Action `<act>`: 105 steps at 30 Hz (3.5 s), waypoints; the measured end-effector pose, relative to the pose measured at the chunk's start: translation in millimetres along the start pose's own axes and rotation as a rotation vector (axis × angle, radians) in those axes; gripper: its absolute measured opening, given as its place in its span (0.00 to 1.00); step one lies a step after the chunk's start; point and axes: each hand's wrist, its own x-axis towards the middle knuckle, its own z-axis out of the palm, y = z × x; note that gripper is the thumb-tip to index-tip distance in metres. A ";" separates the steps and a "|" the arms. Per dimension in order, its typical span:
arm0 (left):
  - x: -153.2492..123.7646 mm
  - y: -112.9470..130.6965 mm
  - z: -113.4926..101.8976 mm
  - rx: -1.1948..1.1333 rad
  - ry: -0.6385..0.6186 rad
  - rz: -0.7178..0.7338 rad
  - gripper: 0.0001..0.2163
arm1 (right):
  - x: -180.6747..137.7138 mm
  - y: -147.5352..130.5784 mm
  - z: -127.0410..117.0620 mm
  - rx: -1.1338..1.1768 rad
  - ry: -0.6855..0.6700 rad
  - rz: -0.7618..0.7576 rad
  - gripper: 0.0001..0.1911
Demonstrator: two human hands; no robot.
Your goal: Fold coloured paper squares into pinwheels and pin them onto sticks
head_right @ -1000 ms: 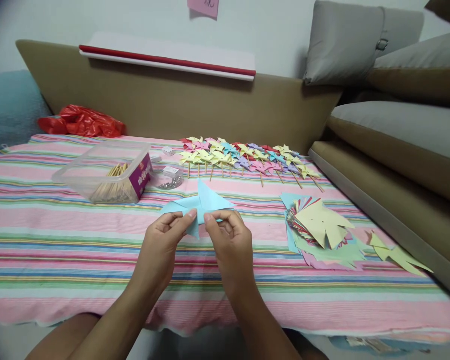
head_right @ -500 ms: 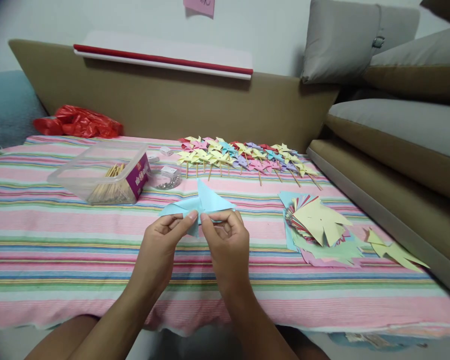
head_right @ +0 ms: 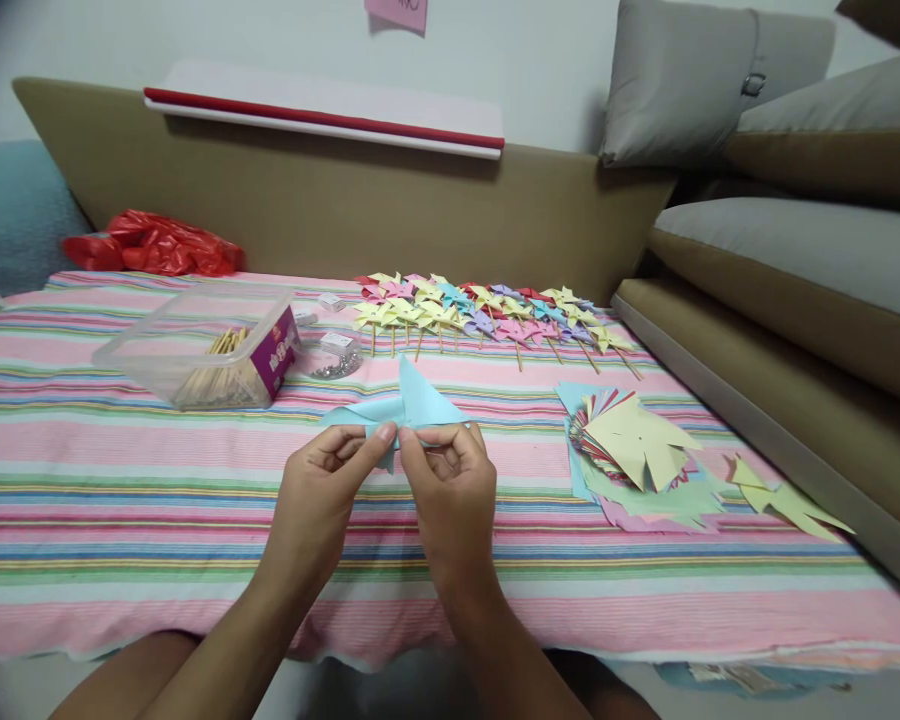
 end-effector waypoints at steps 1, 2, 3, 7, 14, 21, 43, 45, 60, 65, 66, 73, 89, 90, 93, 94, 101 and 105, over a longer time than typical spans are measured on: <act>0.0 -0.2 0.1 0.007 -0.001 0.004 0.13 | -0.6 -0.3 -0.1 -0.002 -0.006 0.002 0.13; 0.0 -0.5 0.2 0.016 -0.004 0.006 0.14 | -1.3 -0.5 -0.1 -0.004 -0.013 0.002 0.13; 0.2 -0.7 0.1 0.027 -0.008 0.008 0.13 | -2.2 -0.8 0.2 -0.008 -0.020 0.002 0.13; 2.7 -0.2 -3.0 0.062 0.011 0.035 0.13 | -4.9 -1.8 3.1 0.044 -0.045 0.029 0.16; 8.7 9.9 -15.8 0.177 -0.020 0.080 0.14 | 9.6 -19.2 -10.1 0.118 0.026 -0.070 0.17; 8.6 10.0 -17.9 0.280 -0.221 0.037 0.12 | 20.0 -34.8 -34.5 -0.052 -0.447 0.177 0.14; 11.0 8.7 -15.7 0.005 -0.314 -0.170 0.13 | 20.2 -20.7 -23.6 0.221 -0.173 0.287 0.13; 8.4 3.5 -9.5 -0.045 -0.295 -0.195 0.15 | 16.3 -21.6 -16.4 0.287 -0.175 0.281 0.12; -4.4 -7.7 8.9 -0.106 -0.042 -0.044 0.12 | -7.8 -7.7 8.9 0.398 -0.148 0.230 0.08; -6.1 -10.1 9.9 -0.164 -0.035 -0.075 0.14 | -10.2 -6.3 12.0 0.442 -0.146 0.256 0.09; -6.3 -10.3 9.7 -0.158 -0.036 -0.069 0.14 | -10.2 -5.3 12.4 0.441 -0.142 0.260 0.10; -0.4 -4.2 -1.7 0.238 0.047 0.140 0.12 | -0.7 -4.0 -0.3 0.136 0.021 -0.049 0.24; 3.9 4.2 -14.7 0.661 -0.137 0.492 0.08 | 9.7 -18.0 -24.0 -0.830 -0.078 -0.937 0.12; 3.9 4.8 -14.9 0.673 -0.144 0.502 0.08 | 9.8 -18.2 -24.4 -0.831 -0.080 -0.938 0.11; 3.9 6.9 -15.5 0.697 -0.163 0.537 0.07 | 9.9 -18.6 -25.7 -0.820 -0.077 -0.933 0.11; 3.9 7.4 -15.6 0.698 -0.170 0.545 0.08 | 9.9 -18.6 -26.1 -0.815 -0.075 -0.930 0.13; 4.5 7.9 -16.7 0.704 -0.204 0.523 0.07 | 11.7 -19.0 -27.4 -0.827 -0.116 -0.948 0.07; 5.0 7.1 -16.7 0.668 -0.195 0.447 0.08 | 13.6 -18.6 -27.9 -0.829 -0.094 -0.974 0.13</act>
